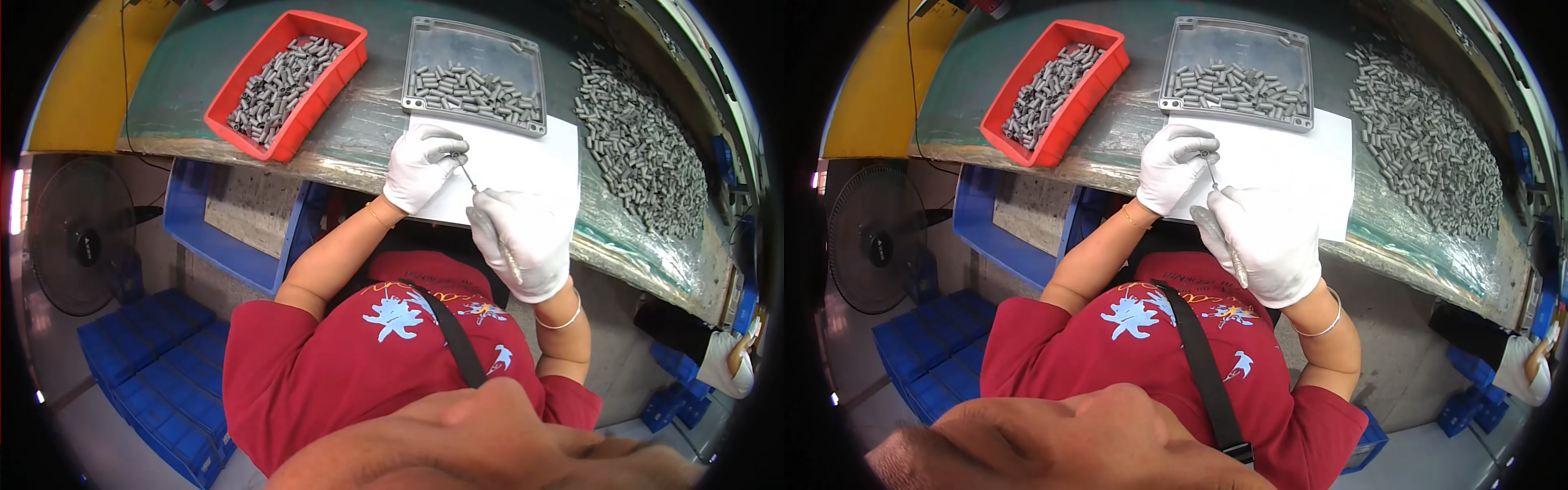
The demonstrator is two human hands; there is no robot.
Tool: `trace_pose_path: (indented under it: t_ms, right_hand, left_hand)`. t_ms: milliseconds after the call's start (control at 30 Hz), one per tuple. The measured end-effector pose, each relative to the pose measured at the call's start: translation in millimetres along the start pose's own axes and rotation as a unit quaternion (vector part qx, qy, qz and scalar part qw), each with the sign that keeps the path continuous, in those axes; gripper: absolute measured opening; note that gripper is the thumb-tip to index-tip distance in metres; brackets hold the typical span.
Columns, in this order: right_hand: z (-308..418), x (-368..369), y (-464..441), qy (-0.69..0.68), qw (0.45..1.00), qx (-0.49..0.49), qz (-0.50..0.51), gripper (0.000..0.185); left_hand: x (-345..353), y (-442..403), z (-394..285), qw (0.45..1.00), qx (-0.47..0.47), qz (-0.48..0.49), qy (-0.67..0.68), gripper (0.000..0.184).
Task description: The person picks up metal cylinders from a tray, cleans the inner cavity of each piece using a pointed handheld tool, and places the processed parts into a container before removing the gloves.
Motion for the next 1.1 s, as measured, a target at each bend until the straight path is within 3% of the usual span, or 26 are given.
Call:
trace_pose_path:
  t_ms: [567, 667, 733, 767, 933, 1033, 1100]
  right_hand:
    - [-2, 15, 7, 0.03, 0.999, 0.002, 0.028, 0.019]
    - [-14, 34, 13, 0.031, 0.995, 0.035, 0.093, 0.021]
    - [-30, 56, 25, 0.059, 0.98, 0.052, 0.182, 0.019]
    - [-29, 52, 25, 0.057, 0.985, 0.039, 0.16, 0.018]
    - [6, 16, 1, 0.087, 0.995, -0.022, 0.042, 0.012]
    - [-16, 45, 14, 0.123, 0.979, 0.018, 0.16, 0.012]
    - [-13, 39, 11, 0.107, 0.985, 0.001, 0.134, 0.013]
  left_hand:
    - [-1, 0, -7, 0.999, 0.052, -0.003, -0.004, 0.021]
    - [-2, 1, -12, 0.996, 0.08, -0.002, 0.033, 0.023]
    - [-1, 0, -27, 0.987, 0.153, 0.017, 0.036, 0.027]
    - [-1, -1, -33, 0.981, 0.191, 0.023, 0.037, 0.028]
    - [0, 2, -13, 0.995, 0.101, 0.006, 0.011, 0.026]
    - [3, 0, -24, 0.986, 0.16, 0.031, 0.017, 0.023]
    - [2, 0, -22, 0.988, 0.148, 0.026, 0.015, 0.022]
Point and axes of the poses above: each hand's wrist, its own y-axis away from the middle knuckle, its own x-axis out of the palm, z = x × y, the point moved 8 cm from there along -y, towards the middle knuckle, and after that the axes turned 15 degrees about -z, right-handed, at the moved point
